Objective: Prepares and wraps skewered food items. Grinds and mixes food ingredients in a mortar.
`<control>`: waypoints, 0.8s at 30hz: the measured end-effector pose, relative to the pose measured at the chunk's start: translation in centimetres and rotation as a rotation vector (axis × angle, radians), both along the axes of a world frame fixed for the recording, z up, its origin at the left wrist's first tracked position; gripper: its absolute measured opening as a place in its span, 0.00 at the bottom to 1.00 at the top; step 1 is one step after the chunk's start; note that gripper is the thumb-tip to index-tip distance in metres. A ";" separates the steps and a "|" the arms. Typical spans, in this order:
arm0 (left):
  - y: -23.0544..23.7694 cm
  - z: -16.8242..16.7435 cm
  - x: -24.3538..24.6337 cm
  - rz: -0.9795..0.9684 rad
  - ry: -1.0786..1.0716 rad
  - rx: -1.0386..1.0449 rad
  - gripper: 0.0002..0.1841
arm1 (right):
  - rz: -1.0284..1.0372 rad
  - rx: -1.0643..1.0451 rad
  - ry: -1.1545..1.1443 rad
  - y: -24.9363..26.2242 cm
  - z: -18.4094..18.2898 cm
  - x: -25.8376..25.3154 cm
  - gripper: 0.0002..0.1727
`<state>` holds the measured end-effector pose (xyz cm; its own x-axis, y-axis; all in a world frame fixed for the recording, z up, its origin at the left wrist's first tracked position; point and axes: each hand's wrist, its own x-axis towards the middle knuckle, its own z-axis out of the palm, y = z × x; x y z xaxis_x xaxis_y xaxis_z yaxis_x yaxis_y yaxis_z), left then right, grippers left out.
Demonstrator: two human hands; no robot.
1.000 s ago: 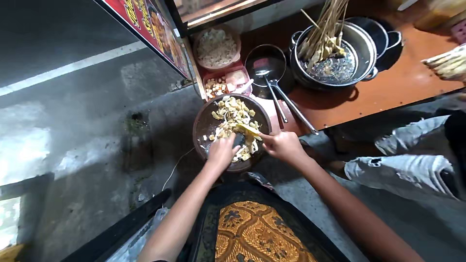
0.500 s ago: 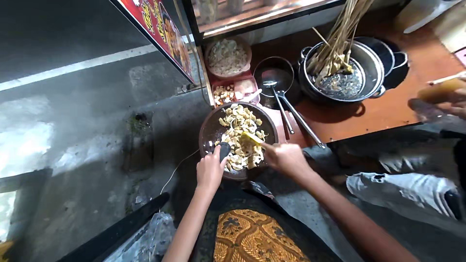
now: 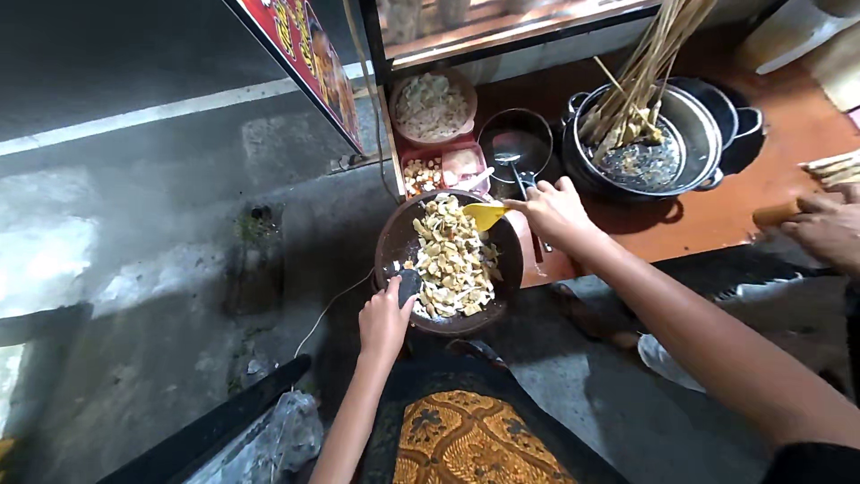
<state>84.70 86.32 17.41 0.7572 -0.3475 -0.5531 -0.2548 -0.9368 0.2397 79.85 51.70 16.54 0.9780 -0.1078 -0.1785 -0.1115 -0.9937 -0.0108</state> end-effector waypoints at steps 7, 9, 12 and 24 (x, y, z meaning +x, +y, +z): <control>0.0 0.7 0.1 0.003 -0.011 -0.029 0.29 | 0.048 0.273 -0.170 3.1 -3.2 0.7 0.12; -0.3 1.7 -0.1 0.023 -0.021 -0.045 0.29 | 0.021 0.296 -0.231 5.3 -2.6 -1.0 0.14; -1.2 4.1 -0.3 0.068 -0.001 -0.058 0.29 | -0.083 0.234 -0.324 8.9 -3.0 -5.6 0.16; -8.0 -0.5 -0.5 -0.375 -0.025 0.065 0.26 | -0.844 0.406 -0.044 12.6 0.4 -12.3 0.18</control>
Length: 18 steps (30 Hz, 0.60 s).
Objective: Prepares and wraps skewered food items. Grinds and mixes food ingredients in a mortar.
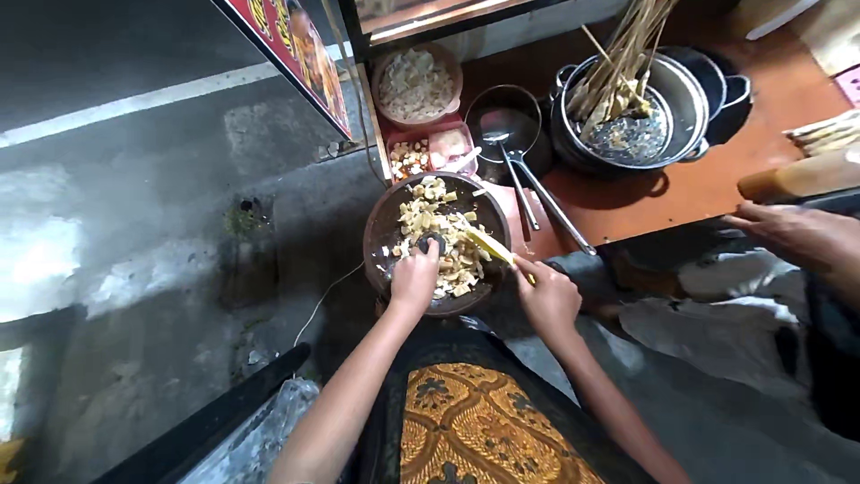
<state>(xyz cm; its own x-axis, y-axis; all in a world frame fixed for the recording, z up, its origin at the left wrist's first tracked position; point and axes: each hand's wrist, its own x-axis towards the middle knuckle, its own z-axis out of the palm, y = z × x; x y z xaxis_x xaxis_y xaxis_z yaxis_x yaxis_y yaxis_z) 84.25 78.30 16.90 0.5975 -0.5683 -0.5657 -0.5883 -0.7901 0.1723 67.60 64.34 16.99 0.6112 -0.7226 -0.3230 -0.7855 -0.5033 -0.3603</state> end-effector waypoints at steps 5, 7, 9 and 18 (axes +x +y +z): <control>0.3 -0.7 2.3 0.241 0.167 -0.091 0.28 | 0.056 0.044 0.178 -0.3 0.6 1.7 0.20; 0.0 -2.1 1.7 0.155 0.077 -0.099 0.29 | 0.054 0.079 0.193 -0.4 -0.1 2.4 0.21; -0.2 -1.6 1.1 0.098 0.036 -0.065 0.29 | -0.008 0.182 0.188 -1.0 -0.6 3.4 0.21; 4.0 5.5 -1.3 0.387 -0.032 -0.032 0.29 | 0.437 -0.372 -0.227 -1.3 -2.5 3.2 0.14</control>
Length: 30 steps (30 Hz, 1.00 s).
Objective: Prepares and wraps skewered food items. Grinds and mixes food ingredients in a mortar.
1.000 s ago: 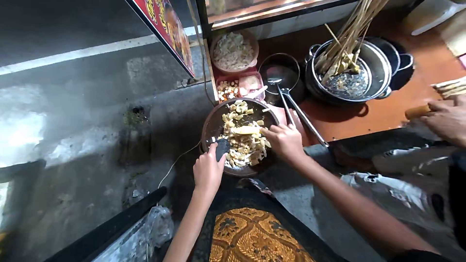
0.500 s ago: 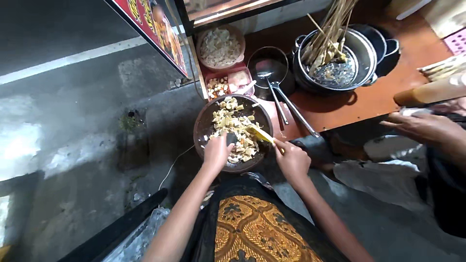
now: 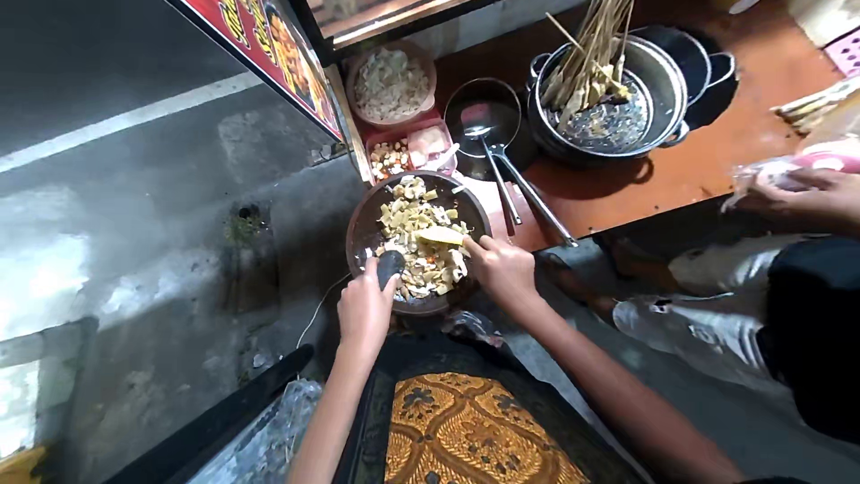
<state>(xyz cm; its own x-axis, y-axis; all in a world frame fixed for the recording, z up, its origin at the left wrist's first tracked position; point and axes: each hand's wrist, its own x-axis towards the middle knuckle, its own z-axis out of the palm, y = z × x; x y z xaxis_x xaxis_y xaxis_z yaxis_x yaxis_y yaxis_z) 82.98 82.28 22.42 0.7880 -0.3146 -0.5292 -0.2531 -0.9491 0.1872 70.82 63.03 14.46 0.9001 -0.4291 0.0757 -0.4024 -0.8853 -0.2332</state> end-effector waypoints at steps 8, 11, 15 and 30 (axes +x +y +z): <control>0.1 -3.4 2.1 0.211 0.181 0.032 0.30 | -0.262 0.498 0.752 -3.8 4.7 3.0 0.21; 0.2 -5.5 2.7 0.348 0.275 -0.172 0.28 | -0.317 0.672 0.711 -3.2 2.4 3.6 0.22; -0.9 -6.9 2.8 0.383 0.279 -0.299 0.26 | -0.315 0.652 0.640 -1.6 1.3 4.0 0.23; -4.7 -5.3 -0.4 -0.082 0.106 0.024 0.27 | -0.053 0.096 0.319 -1.2 4.3 0.0 0.14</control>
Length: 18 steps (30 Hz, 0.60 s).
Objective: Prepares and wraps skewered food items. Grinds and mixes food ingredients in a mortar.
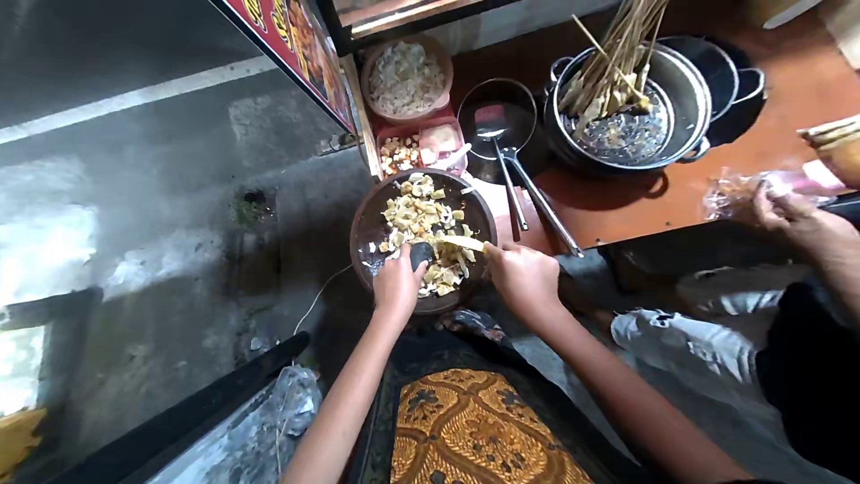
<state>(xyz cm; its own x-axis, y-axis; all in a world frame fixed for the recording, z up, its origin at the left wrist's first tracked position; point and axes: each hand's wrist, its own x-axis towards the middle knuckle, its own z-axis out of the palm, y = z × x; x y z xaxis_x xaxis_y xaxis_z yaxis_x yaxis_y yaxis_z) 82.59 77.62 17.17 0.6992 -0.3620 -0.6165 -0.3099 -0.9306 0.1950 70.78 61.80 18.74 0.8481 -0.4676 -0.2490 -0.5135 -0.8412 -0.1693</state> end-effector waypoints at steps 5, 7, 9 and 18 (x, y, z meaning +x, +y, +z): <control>-0.7 -0.4 -0.5 -0.137 -0.051 0.031 0.25 | -0.133 0.018 0.086 -0.1 1.8 -0.3 0.15; -0.2 -0.4 1.3 0.024 0.067 -0.058 0.27 | -0.182 0.058 0.143 -0.9 2.1 -0.3 0.16; 0.4 -1.9 2.3 0.069 0.094 -0.134 0.28 | -0.186 0.083 0.167 -1.1 1.7 -0.2 0.16; 3.2 5.5 1.2 -0.167 -0.059 0.111 0.26 | -0.044 0.021 0.322 -2.2 3.8 2.2 0.15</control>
<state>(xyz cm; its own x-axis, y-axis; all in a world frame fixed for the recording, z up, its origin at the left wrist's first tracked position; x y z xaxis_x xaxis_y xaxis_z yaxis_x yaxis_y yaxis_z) 83.80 80.78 22.65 0.6712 -0.4084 -0.6186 -0.4698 -0.8799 0.0712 72.98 59.63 22.58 0.7034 -0.4941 -0.5110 -0.5794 -0.8150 -0.0095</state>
